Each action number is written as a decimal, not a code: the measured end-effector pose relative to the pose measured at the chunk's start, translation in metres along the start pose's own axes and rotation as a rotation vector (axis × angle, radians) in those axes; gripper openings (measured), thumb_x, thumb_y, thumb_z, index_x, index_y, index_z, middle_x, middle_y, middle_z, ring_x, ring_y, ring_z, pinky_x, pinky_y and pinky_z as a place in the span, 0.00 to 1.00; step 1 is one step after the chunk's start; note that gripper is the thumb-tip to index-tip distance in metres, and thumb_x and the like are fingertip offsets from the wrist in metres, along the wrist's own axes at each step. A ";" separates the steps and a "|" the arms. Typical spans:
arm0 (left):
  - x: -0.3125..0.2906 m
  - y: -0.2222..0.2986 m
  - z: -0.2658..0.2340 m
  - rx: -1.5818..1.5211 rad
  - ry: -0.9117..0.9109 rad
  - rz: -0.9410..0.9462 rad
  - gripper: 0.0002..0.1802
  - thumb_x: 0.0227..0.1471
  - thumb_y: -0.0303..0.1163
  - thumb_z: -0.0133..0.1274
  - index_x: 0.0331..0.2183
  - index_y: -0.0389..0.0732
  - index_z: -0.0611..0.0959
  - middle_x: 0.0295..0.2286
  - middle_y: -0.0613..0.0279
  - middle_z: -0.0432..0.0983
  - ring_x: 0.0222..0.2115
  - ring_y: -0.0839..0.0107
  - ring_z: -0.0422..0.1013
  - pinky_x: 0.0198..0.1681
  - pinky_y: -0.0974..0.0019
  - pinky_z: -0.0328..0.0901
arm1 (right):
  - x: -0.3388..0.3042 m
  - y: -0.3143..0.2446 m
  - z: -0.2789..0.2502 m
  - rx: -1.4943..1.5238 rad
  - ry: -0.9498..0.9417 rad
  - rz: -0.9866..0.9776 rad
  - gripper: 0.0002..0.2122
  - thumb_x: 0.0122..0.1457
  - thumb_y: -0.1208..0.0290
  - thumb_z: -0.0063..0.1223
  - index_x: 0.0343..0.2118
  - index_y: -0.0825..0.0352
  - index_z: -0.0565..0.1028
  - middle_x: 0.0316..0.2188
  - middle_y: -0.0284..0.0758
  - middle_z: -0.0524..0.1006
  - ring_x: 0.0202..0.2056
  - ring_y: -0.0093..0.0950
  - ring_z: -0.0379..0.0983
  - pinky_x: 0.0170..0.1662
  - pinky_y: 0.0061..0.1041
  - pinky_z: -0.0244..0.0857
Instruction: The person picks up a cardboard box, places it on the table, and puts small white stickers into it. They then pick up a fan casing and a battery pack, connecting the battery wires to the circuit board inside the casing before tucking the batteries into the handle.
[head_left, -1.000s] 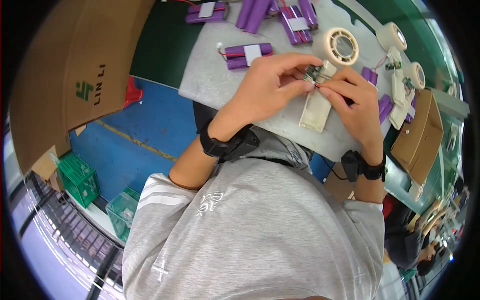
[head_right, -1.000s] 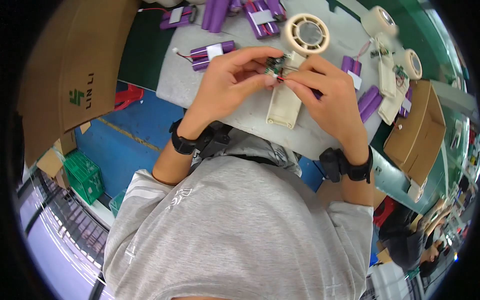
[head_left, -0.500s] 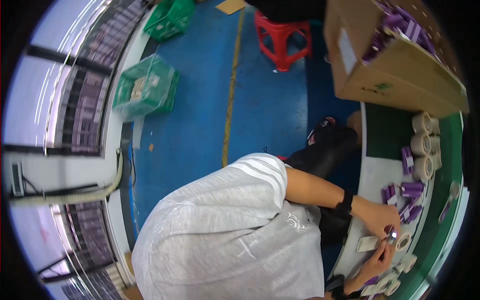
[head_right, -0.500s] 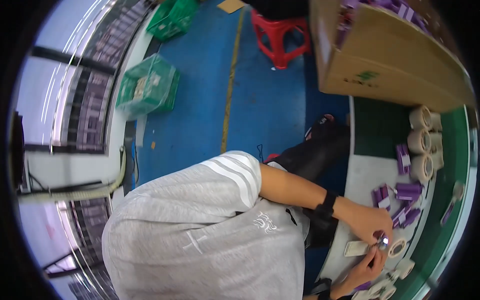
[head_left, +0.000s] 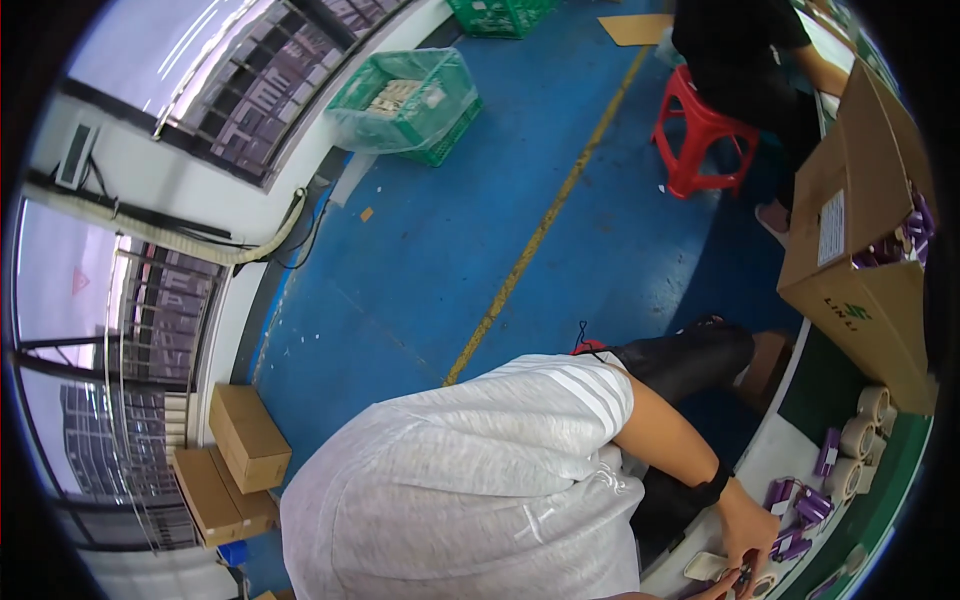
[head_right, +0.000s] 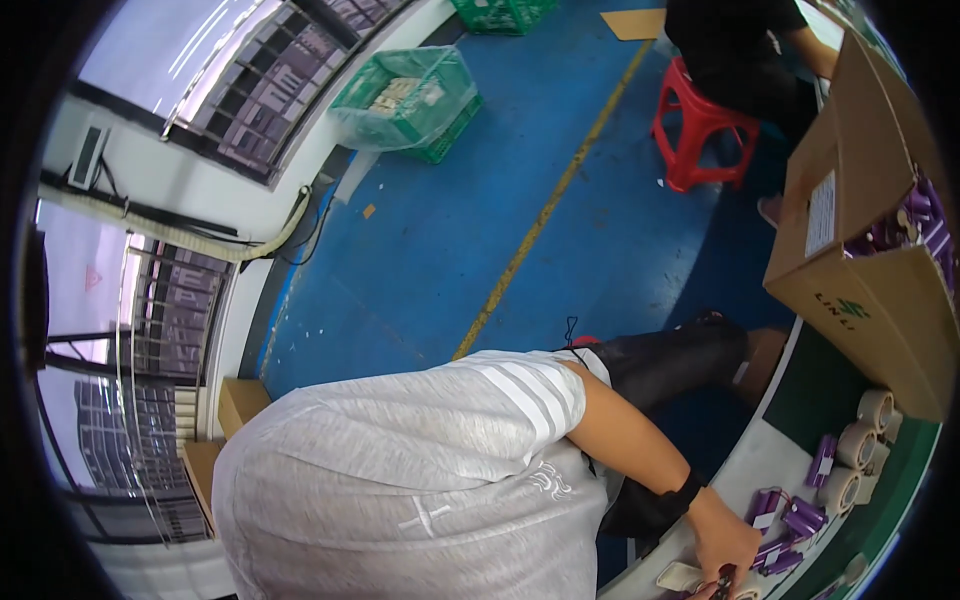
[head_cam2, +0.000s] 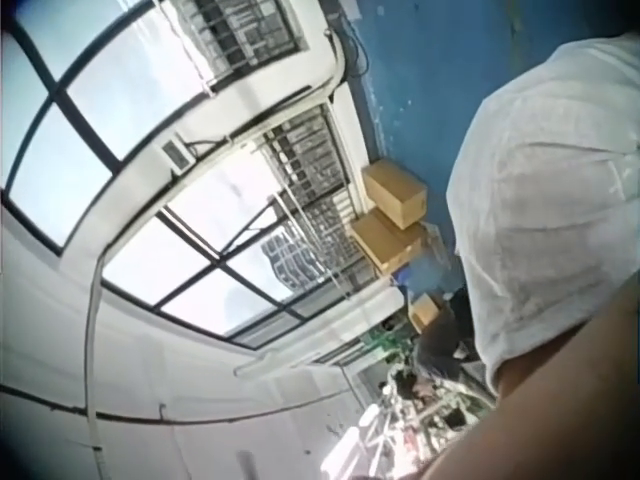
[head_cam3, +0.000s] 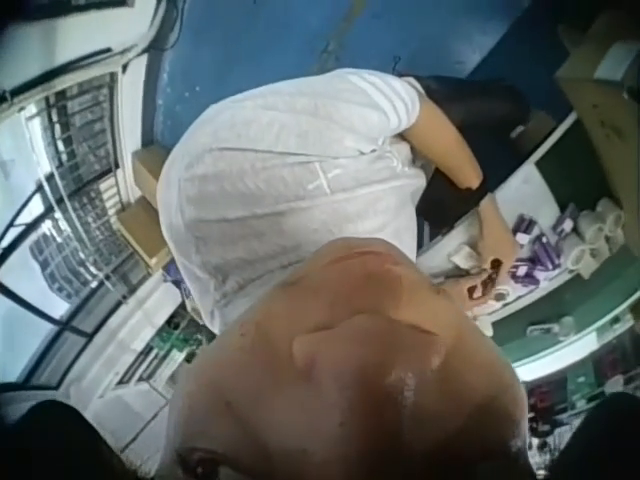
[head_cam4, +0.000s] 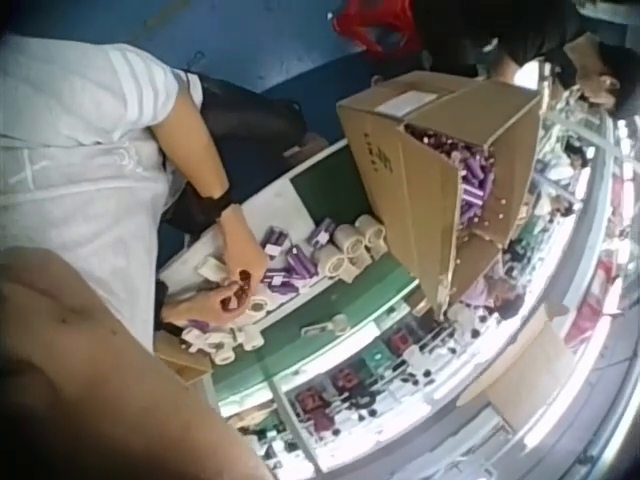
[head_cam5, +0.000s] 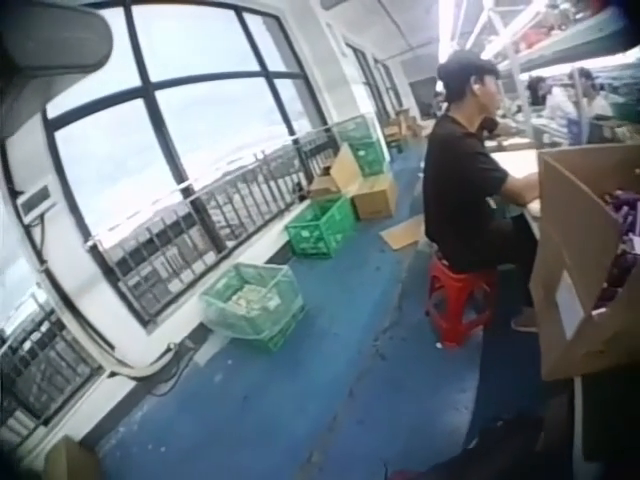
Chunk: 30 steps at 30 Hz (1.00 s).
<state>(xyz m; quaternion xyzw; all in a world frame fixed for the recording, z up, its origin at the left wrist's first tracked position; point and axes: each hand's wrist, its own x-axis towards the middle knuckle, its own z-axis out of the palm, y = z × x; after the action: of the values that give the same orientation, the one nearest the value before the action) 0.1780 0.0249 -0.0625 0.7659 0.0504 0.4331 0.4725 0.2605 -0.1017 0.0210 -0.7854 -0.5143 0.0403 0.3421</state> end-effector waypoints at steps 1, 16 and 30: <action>0.002 -0.013 0.006 0.025 0.000 -0.008 0.17 0.38 0.37 0.61 0.34 0.43 0.86 0.25 0.55 0.80 0.23 0.63 0.75 0.25 0.65 0.66 | 0.000 0.004 0.000 0.035 -0.011 0.013 0.20 0.49 0.62 0.67 0.42 0.69 0.77 0.34 0.39 0.80 0.34 0.30 0.76 0.37 0.25 0.71; -0.004 0.001 -0.001 0.072 -0.058 0.034 0.11 0.50 0.37 0.59 0.35 0.43 0.86 0.28 0.56 0.81 0.25 0.63 0.75 0.27 0.63 0.65 | 0.019 0.072 0.036 0.486 0.080 -0.289 0.11 0.50 0.72 0.65 0.33 0.75 0.79 0.24 0.41 0.78 0.24 0.30 0.74 0.26 0.26 0.69; -0.004 0.007 -0.002 -0.004 -0.042 -0.005 0.13 0.49 0.38 0.62 0.27 0.37 0.85 0.23 0.56 0.79 0.21 0.67 0.73 0.23 0.65 0.63 | 0.034 0.078 0.062 1.430 0.079 -0.839 0.12 0.51 0.73 0.63 0.35 0.75 0.79 0.29 0.43 0.79 0.28 0.31 0.75 0.31 0.27 0.70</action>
<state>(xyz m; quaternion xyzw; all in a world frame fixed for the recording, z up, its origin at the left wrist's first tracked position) 0.1719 0.0208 -0.0592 0.7737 0.0418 0.4160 0.4760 0.3119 -0.0615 -0.0615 -0.1223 -0.6024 0.1990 0.7632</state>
